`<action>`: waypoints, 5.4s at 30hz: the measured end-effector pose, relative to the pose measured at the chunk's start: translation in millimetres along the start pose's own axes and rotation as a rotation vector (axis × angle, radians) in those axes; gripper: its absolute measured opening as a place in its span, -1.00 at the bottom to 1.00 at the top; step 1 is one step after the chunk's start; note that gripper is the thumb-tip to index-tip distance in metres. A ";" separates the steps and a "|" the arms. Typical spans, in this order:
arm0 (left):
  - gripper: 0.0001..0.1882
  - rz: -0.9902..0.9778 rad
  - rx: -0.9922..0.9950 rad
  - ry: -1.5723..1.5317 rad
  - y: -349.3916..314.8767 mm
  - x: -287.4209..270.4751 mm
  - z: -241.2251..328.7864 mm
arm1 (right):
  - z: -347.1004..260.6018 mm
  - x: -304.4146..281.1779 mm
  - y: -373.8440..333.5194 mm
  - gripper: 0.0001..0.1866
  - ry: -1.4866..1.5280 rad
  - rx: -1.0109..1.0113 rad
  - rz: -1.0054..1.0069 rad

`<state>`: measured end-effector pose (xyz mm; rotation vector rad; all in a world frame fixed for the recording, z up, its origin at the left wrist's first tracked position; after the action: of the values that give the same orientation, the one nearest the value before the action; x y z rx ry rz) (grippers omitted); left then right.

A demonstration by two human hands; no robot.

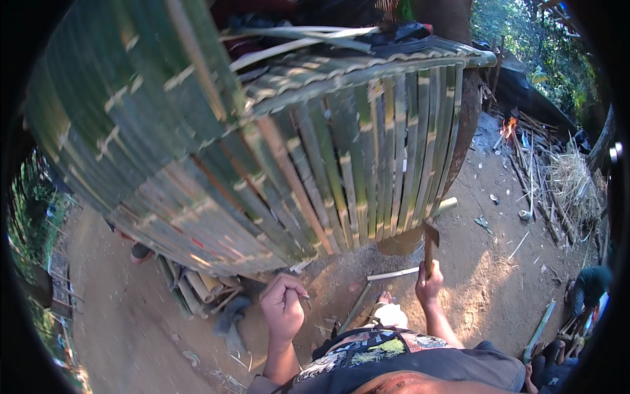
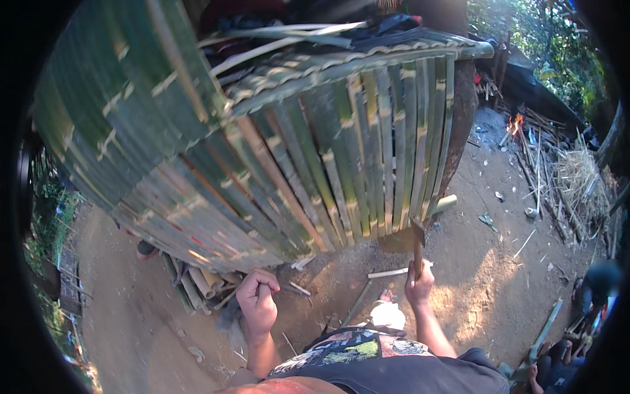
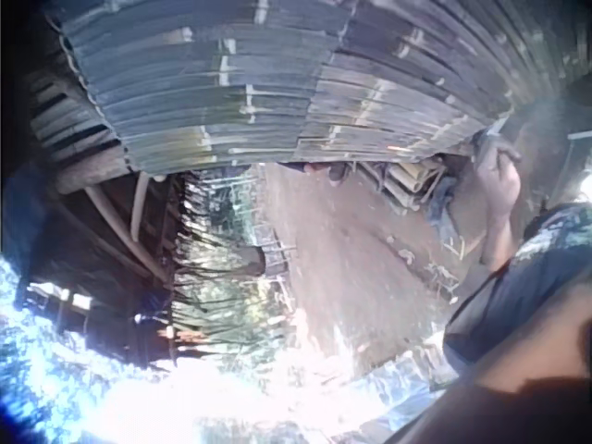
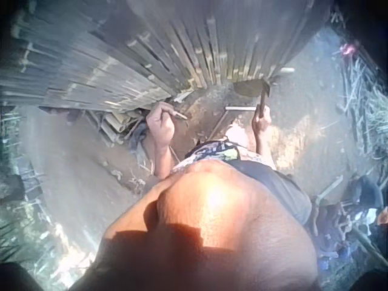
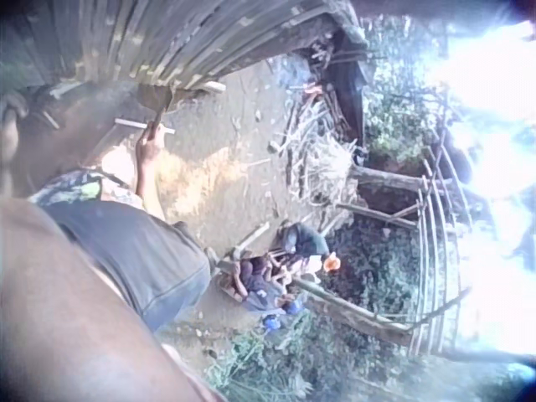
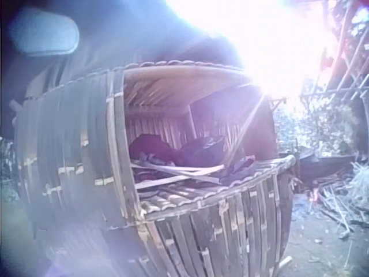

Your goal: The person constructs a bamboo structure by fitting split bamboo poles into a vertical frame and securing them with a hammer. They also sit on the ground to process bamboo strips using a knife and a wooden block.

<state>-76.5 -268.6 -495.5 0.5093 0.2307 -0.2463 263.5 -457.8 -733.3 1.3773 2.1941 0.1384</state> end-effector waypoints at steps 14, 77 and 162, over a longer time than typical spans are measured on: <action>-0.76 -0.114 0.934 0.247 337.1 257.2 239.3 | -9.3 -42.0 166.9 -0.88 0.154 -0.110 0.029; -0.81 0.026 0.800 0.078 417.5 223.2 224.9 | -27.0 -60.9 177.4 -0.67 0.243 0.050 0.169; -0.85 0.353 0.173 -0.094 210.8 21.0 13.9 | -549.2 200.1 298.8 -0.61 1.255 -0.429 -0.708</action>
<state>6.3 -101.2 -394.6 0.6977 0.0256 0.0556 167.1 -38.8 -237.2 0.1028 3.1468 1.3960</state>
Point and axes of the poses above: each hand's wrist, its own y-axis towards the middle knuckle, its own x-axis out of the palm, z = x × y, the point moved 9 cm from there along y, towards the middle knuckle, and after that the axes turned 3 degrees about y, right-handed, at the moved point
